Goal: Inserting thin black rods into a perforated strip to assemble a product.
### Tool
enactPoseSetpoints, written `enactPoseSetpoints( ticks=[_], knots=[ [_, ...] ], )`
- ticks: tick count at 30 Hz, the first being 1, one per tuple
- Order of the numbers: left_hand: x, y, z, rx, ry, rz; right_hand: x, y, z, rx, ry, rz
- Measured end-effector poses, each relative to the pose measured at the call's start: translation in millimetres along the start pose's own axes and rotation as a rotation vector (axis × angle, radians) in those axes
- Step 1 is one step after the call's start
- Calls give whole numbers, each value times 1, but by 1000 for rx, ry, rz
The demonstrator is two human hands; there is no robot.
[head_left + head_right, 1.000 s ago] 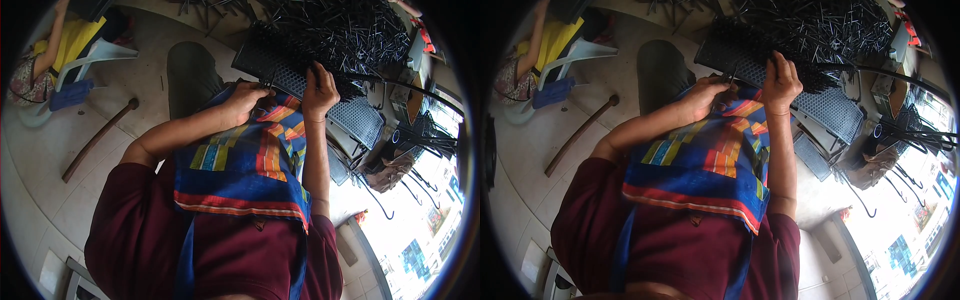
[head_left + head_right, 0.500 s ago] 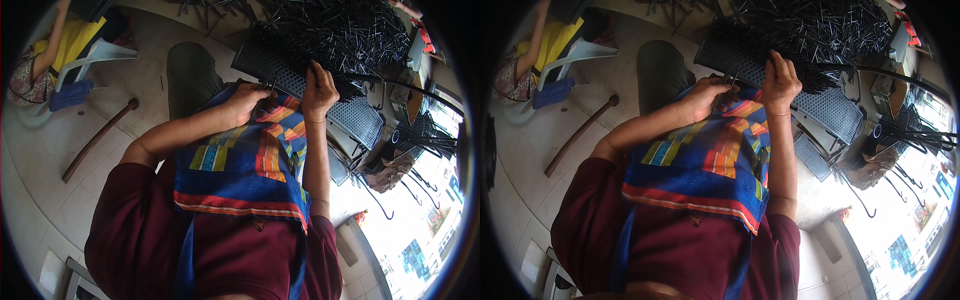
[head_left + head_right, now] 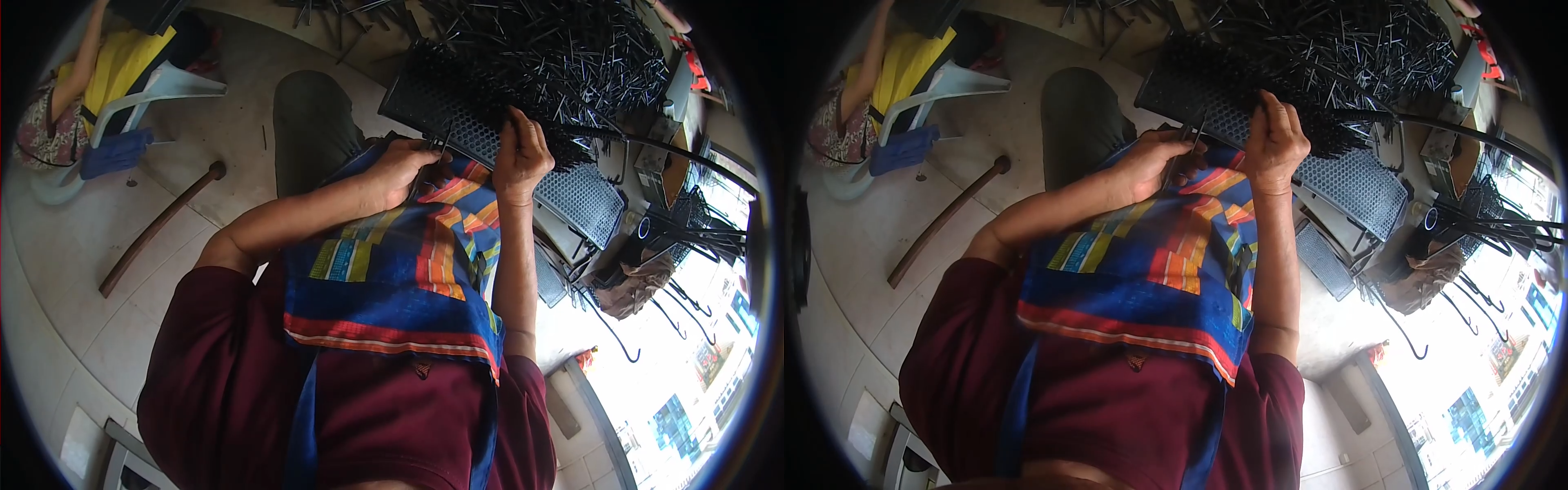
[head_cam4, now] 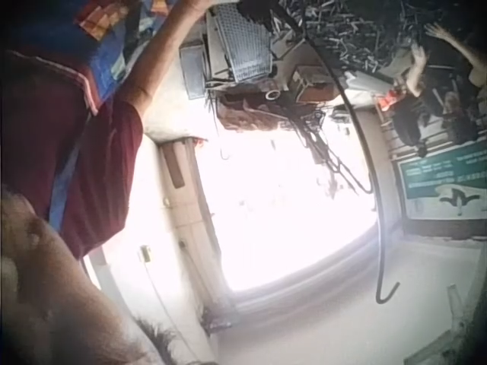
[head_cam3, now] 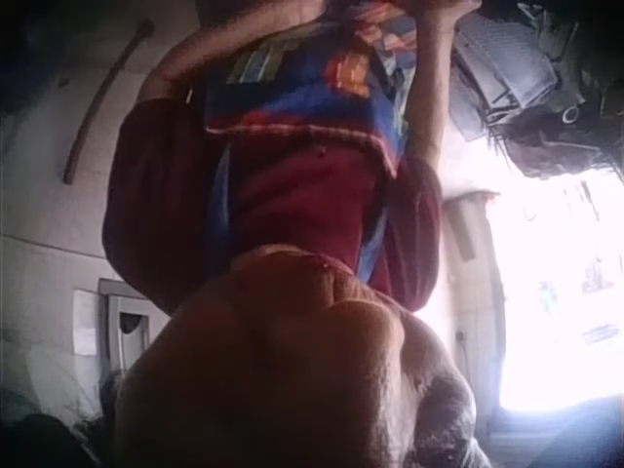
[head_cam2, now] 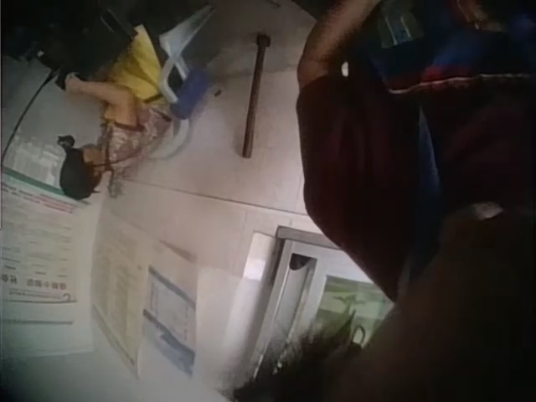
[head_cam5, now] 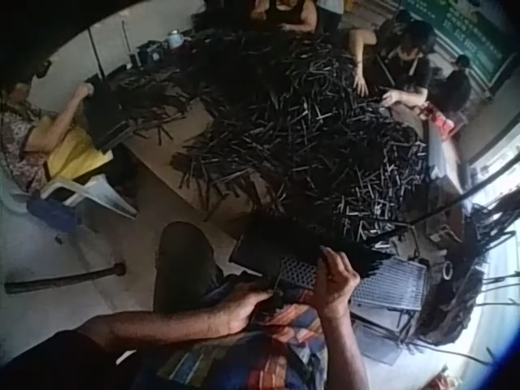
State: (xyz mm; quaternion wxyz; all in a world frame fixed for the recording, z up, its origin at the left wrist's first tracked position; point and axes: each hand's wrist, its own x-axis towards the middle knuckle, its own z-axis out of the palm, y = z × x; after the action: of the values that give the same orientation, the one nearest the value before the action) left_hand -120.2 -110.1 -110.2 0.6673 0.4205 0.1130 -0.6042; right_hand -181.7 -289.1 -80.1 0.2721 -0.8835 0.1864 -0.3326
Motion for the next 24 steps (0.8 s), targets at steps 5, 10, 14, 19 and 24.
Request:
enactPoseSetpoints(
  ticks=[5,10,14,19,24],
  knots=[
    [-1,0,2,20,-20,15,6,-7,-3,-112,-36,59],
    [-1,0,1,-1,-23,20,7,-9,-10,94,-207,-68],
    [0,1,1,14,-11,15,-3,-4,-4,33,-174,-179],
    [-1,3,3,15,-50,5,0,-7,4,-418,-227,-103],
    [-1,2,1,-2,-92,12,-9,-10,-3,-325,-116,-142]
  ],
)
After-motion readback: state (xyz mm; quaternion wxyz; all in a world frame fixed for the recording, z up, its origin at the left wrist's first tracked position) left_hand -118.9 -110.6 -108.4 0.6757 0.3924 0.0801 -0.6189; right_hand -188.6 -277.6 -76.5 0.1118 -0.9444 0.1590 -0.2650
